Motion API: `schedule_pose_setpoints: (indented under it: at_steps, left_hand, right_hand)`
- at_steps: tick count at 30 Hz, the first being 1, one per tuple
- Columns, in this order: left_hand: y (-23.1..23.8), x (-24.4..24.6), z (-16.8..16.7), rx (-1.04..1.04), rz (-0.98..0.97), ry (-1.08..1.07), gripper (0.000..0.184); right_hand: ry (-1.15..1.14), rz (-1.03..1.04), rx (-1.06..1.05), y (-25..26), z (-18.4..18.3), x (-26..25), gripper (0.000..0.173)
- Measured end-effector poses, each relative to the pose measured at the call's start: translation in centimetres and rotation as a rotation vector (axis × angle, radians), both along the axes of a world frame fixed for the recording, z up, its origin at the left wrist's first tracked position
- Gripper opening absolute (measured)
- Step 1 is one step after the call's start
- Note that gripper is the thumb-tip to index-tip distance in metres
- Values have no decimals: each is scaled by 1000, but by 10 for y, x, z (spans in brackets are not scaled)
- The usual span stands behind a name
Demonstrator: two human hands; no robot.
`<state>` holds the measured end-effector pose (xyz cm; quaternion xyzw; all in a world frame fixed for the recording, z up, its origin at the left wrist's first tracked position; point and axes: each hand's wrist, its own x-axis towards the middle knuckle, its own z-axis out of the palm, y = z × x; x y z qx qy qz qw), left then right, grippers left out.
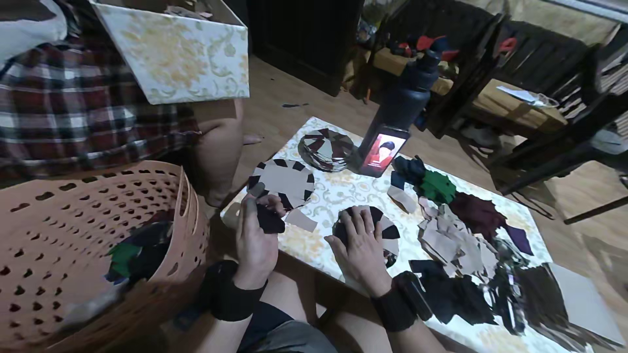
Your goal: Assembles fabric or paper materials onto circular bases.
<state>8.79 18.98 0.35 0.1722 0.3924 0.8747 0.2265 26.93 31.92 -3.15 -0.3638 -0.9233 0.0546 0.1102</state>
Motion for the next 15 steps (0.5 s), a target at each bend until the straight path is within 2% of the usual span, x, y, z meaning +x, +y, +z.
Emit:
schedule_pose_setpoints:
  at_steps: [9, 15]
  left_hand:
    - [-5, 21, 0, 2, -227, -58, 27]
    - [-4, 34, -7, -72, -287, -32, 35]
  right_hand:
    - [62, -54, -12, -10, -1, 3, 81]
    - [80, -40, -88, -11, 11, 4, 76]
